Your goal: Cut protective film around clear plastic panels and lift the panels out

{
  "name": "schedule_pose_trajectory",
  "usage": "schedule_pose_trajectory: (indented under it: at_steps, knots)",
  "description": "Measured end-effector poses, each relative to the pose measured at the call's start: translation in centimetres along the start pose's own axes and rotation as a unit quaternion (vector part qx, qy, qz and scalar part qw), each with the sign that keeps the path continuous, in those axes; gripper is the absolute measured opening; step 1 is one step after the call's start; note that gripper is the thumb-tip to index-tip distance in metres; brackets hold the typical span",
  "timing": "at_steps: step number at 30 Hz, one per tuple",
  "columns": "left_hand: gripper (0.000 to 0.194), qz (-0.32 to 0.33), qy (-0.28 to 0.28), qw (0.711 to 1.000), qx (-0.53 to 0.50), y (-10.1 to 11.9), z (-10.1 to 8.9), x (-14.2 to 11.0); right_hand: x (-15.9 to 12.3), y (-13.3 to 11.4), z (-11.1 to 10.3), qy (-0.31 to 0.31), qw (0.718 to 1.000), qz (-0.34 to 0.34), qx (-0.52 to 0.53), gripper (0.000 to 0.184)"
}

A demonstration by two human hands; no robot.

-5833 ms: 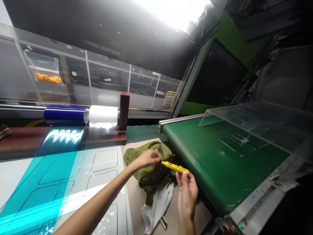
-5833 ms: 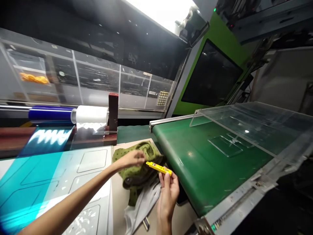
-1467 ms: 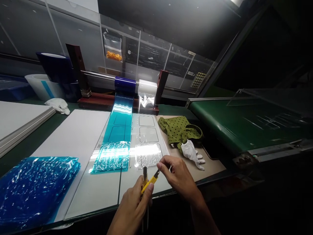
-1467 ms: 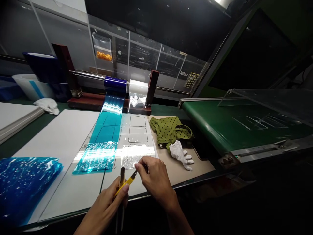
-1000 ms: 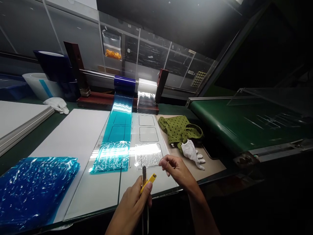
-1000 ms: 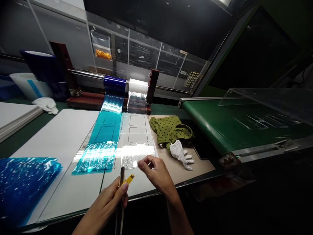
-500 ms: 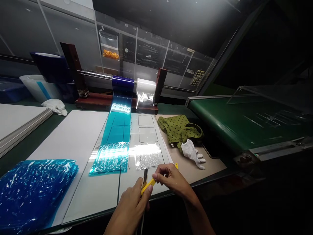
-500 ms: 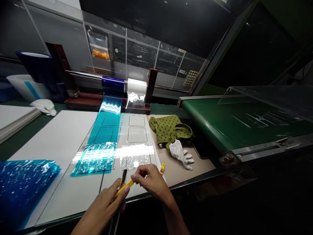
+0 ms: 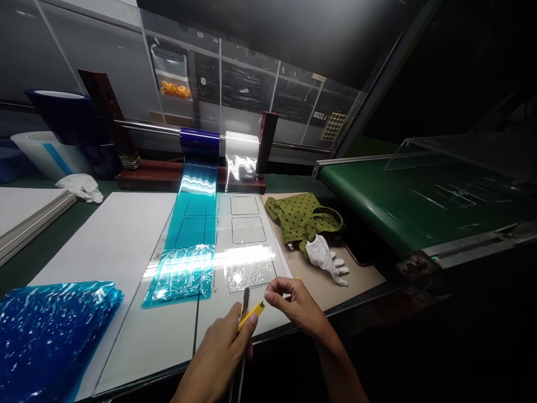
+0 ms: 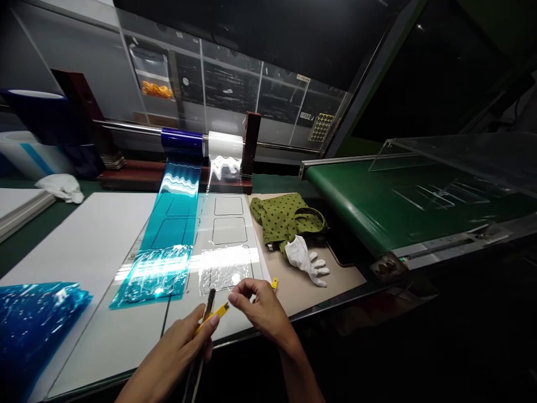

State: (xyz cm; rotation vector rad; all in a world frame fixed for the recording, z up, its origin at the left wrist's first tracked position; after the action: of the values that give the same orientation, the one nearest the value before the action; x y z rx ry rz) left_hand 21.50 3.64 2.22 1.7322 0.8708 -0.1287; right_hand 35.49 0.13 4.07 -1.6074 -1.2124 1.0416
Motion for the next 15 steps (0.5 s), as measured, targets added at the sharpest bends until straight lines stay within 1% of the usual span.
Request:
schedule_pose_trajectory:
  at_steps: [4, 7, 12, 15]
  knots:
    - [0.043, -0.003, -0.010, 1.000, 0.009, 0.4, 0.4, 0.2, -0.2, 0.6, 0.3, -0.008, 1.000, 0.026, 0.006, 0.017]
    - [0.042, -0.008, -0.012, 1.000, 0.020, 0.8, 0.5, 0.2, -0.1, 0.8, 0.0, -0.015, 0.999, 0.029, 0.001, 0.017]
    - [0.043, -0.012, -0.023, 1.000, 0.013, 0.8, 0.7, 0.4, 0.0, 1.4, -1.7, 0.019, 0.999, 0.030, 0.016, 0.024]
    - [0.044, -0.014, -0.025, 1.000, 0.008, 0.8, 0.7, 0.4, 0.1, 2.1, -1.7, 0.005, 0.997, 0.044, 0.070, 0.033]
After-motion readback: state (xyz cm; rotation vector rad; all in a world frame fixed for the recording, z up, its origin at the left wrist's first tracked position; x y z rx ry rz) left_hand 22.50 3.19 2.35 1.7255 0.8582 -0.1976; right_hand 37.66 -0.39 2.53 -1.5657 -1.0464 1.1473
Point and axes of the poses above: each hand's wrist, its own x-axis towards the middle knuckle, its own z-axis out of the palm, y = z × x, the point moved 8 cm from there along x, towards the middle knuckle, and after that the axes turned 6 degrees about -y, right-handed, at the moved point
